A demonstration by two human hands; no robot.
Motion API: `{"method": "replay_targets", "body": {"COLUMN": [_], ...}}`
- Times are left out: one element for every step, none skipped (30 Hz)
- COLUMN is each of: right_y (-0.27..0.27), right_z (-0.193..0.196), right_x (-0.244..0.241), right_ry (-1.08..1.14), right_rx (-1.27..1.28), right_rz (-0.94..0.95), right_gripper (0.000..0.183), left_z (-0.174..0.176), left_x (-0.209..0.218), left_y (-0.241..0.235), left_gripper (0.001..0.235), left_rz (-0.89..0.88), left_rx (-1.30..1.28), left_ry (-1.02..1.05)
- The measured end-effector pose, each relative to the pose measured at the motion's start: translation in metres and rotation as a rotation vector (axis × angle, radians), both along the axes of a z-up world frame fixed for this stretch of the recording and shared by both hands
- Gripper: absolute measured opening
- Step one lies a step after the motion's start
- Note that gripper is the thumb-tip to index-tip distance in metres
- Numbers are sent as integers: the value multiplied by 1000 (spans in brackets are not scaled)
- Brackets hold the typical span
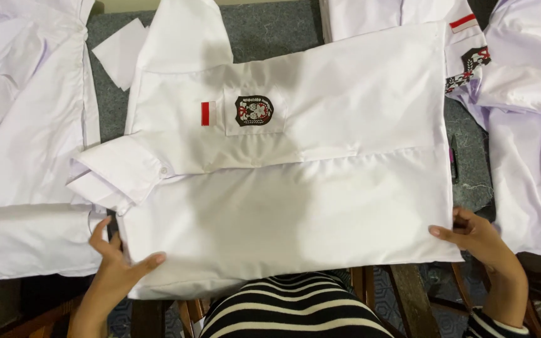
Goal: A person is buttoning and folding white school shirts on a table in a garment factory.
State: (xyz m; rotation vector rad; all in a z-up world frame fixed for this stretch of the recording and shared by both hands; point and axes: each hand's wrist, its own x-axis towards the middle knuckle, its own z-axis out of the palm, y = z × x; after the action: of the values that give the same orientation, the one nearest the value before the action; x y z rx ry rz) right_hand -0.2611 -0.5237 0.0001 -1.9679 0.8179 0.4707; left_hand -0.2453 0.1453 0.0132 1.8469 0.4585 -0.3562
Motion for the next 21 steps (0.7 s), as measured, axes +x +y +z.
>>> {"method": "replay_targets", "body": {"right_y": [-1, -2, -3, 6, 16, 26, 12, -2, -16, 1, 17, 34, 61, 88, 116, 139, 162, 186, 209, 230, 251], "right_z": [-7, -13, -20, -8, 4, 15, 2, -13, -27, -14, -1, 12, 22, 32, 42, 29, 16, 4, -4, -11, -17], "right_x": [1, 1, 1, 5, 8, 14, 5, -2, -9, -4, 2, 7, 22, 35, 47, 61, 75, 89, 97, 106, 116], "right_ry": [0, 14, 27, 28, 107, 180, 176, 65, -49, -52, -210, -371, -376, -530, -686, -686, -805, -925, -928, -1051, -1172], "right_rx": [1, -49, -98, -98, -184, -269, -269, -440, -607, -608, -647, -686, -687, -615, -537, -536, -506, -472, -470, -431, -388], "right_rz": [2, 22, 41, 43, 41, 42, 47, 137, 228, 232, 276, 316, 318, 450, 577, 578, 662, 745, 746, 860, 974], "right_gripper": [29, 32, 36, 36, 52, 69, 69, 67, 65, 65, 56, 48, 48, 41, 36, 36, 32, 29, 29, 31, 33], "left_z": [-6, -12, -19, -4, 11, 26, 1, -24, -50, -14, 22, 58, 60, 63, 66, 49, 32, 15, 13, 11, 9], "left_x": [-2, -4, -6, -1, 4, 10, -4, -15, -26, -18, -10, 0, 10, 20, 29, 44, 58, 73, 84, 96, 109], "left_y": [2, 3, 4, -2, -8, -14, 3, 20, 37, 16, -6, -27, -39, -51, -63, -74, -85, -95, -107, -120, -133], "left_gripper": [107, 109, 112, 112, 118, 125, 125, 137, 151, 151, 126, 104, 104, 81, 61, 61, 50, 43, 43, 41, 39], "left_rz": [2, -49, -100, -98, -55, -1, 5, -120, -243, -239, -266, -290, -286, -368, -444, -442, -511, -575, -574, -564, -555], "left_rx": [1, 76, 151, 150, 280, 408, 408, 578, 743, 743, 719, 691, 690, 642, 590, 590, 620, 643, 646, 674, 702], "left_ry": [0, -53, -106, -105, 116, 333, 330, 78, -178, -179, -38, 100, 97, -91, -281, -281, -560, -841, -842, -883, -925]}}
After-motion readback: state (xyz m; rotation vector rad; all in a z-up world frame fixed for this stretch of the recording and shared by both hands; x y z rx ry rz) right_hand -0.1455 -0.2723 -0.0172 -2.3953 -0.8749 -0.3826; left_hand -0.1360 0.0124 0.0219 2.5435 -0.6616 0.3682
